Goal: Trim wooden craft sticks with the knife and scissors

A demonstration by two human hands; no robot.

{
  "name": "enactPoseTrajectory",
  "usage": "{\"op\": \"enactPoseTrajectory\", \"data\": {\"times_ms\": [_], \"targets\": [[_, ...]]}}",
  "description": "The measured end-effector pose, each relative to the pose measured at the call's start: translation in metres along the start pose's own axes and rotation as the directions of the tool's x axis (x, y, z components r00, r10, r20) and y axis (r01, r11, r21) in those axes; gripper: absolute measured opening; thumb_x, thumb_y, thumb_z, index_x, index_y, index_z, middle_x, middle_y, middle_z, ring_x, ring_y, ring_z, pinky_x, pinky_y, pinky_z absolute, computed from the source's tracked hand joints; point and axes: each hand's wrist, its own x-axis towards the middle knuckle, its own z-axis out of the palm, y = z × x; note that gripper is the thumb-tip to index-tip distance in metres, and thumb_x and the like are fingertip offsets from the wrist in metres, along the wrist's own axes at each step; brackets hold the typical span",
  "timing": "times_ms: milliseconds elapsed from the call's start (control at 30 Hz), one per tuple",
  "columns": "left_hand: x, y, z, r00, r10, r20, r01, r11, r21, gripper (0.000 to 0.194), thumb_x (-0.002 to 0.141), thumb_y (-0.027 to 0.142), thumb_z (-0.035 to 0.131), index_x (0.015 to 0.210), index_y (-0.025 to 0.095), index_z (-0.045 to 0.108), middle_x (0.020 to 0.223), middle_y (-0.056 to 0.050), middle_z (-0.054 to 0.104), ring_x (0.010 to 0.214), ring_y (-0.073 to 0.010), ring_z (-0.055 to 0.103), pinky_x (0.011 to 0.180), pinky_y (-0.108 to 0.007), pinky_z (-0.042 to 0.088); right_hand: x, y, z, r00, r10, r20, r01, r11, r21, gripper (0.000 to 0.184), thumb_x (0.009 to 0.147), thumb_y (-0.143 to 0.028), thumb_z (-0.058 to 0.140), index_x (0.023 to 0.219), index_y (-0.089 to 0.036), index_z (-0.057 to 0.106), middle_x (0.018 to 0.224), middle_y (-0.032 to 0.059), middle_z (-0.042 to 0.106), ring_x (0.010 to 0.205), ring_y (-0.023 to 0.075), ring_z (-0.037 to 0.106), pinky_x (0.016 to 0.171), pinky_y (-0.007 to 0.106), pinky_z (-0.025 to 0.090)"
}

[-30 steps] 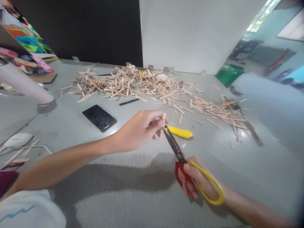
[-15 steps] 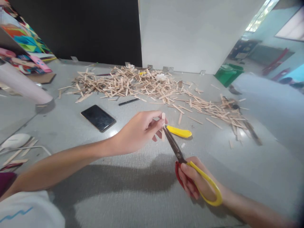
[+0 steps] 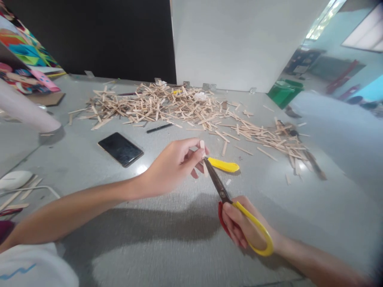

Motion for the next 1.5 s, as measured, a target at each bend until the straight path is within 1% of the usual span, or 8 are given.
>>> {"op": "enactPoseTrajectory", "data": {"times_ms": [267, 600, 800, 900, 1000, 1167, 1300, 1500], "targets": [[0.005, -0.001, 0.001, 0.998, -0.053, 0.026, 0.055, 0.996, -0.069, 0.025, 0.112, 0.035, 0.054, 0.099, 0.016, 0.064, 0.096, -0.008, 0.078, 0.078, -0.0201, 0.083, 0.06, -0.026, 0.067, -0.002, 0.001, 0.002, 0.999, -0.016, -0.04, 0.013, 0.998, -0.06, 0.089, 0.087, -0.104, 0.049, 0.047, -0.024, 0.046, 0.037, -0.0014, 0.044, 0.029, 0.007, 0.039, 0.031, 0.018, 0.031], [0.001, -0.006, -0.009, 0.985, 0.155, 0.071, -0.17, 0.929, 0.329, 0.028, 0.114, 0.034, 0.048, 0.095, 0.019, 0.063, 0.083, -0.003, 0.076, 0.066, -0.0145, 0.073, 0.062, -0.024, 0.055, -0.002, 0.0, -0.001, 0.999, 0.004, 0.045, -0.005, 1.0, 0.014, 0.086, 0.092, -0.098, 0.053, 0.047, -0.025, 0.044, 0.032, -0.0012, 0.041, 0.026, 0.0076, 0.037, 0.029, 0.02, 0.027], [0.012, -0.015, -0.014, 0.974, 0.128, 0.185, -0.195, 0.891, 0.41, 0.027, 0.11, 0.026, 0.049, 0.087, 0.019, 0.062, 0.08, -0.001, 0.073, 0.064, -0.0137, 0.069, 0.061, -0.024, 0.05, 0.005, 0.018, -0.003, 0.989, -0.026, 0.144, -0.003, 0.98, 0.199, 0.079, 0.101, -0.084, 0.052, 0.048, -0.027, 0.04, 0.03, -0.007, 0.033, 0.023, 0.0079, 0.032, 0.027, 0.019, 0.029], [0.018, -0.023, -0.016, 0.976, 0.062, 0.208, -0.126, 0.942, 0.31, 0.027, 0.111, 0.03, 0.049, 0.088, 0.02, 0.061, 0.085, -0.004, 0.076, 0.069, -0.0157, 0.073, 0.063, -0.025, 0.056, 0.011, 0.022, -0.005, 0.988, -0.064, 0.139, 0.023, 0.961, 0.276, 0.075, 0.102, -0.08, 0.054, 0.05, -0.027, 0.042, 0.03, -0.0091, 0.031, 0.023, 0.0076, 0.029, 0.028, 0.019, 0.032], [0.024, -0.026, -0.018, 0.989, -0.034, 0.141, 0.017, 0.992, 0.122, 0.017, 0.111, 0.036, 0.054, 0.105, 0.022, 0.061, 0.087, -0.005, 0.079, 0.072, -0.0195, 0.079, 0.063, -0.028, 0.062, 0.018, 0.023, -0.008, 0.995, -0.085, 0.043, 0.068, 0.951, 0.302, 0.071, 0.102, -0.078, 0.057, 0.054, -0.027, 0.045, 0.032, -0.01, 0.032, 0.024, 0.0088, 0.032, 0.03, 0.02, 0.037], [0.032, -0.021, -0.023, 0.975, -0.199, 0.104, 0.216, 0.955, -0.202, 0.01, 0.114, 0.028, 0.051, 0.11, 0.02, 0.055, 0.084, -0.009, 0.08, 0.071, -0.022, 0.081, 0.061, -0.032, 0.067, 0.026, 0.027, -0.014, 0.996, -0.077, -0.043, 0.086, 0.957, 0.276, 0.068, 0.104, -0.077, 0.055, 0.058, -0.027, 0.046, 0.031, -0.0089, 0.036, 0.026, 0.0102, 0.037, 0.033, 0.021, 0.04], [0.033, -0.016, -0.024, 0.969, -0.212, 0.123, 0.241, 0.919, -0.311, 0.017, 0.115, 0.031, 0.054, 0.104, 0.018, 0.056, 0.085, -0.009, 0.08, 0.074, -0.0212, 0.082, 0.063, -0.03, 0.067, 0.026, 0.023, -0.013, 0.994, -0.084, -0.071, 0.096, 0.976, 0.196, 0.072, 0.102, -0.079, 0.057, 0.053, -0.026, 0.047, 0.031, -0.0068, 0.039, 0.025, 0.0099, 0.038, 0.032, 0.02, 0.039], [0.028, -0.015, -0.021, 0.971, -0.183, 0.151, 0.223, 0.923, -0.313, 0.016, 0.11, 0.032, 0.065, 0.114, 0.018, 0.058, 0.084, -0.007, 0.079, 0.075, -0.0221, 0.081, 0.061, -0.031, 0.068, 0.022, 0.019, -0.011, 0.991, -0.114, -0.069, 0.121, 0.986, 0.118, 0.077, 0.104, -0.079, 0.055, 0.051, -0.024, 0.046, 0.031, -0.0049, 0.042, 0.027, 0.009, 0.041, 0.033, 0.019, 0.038]]}}
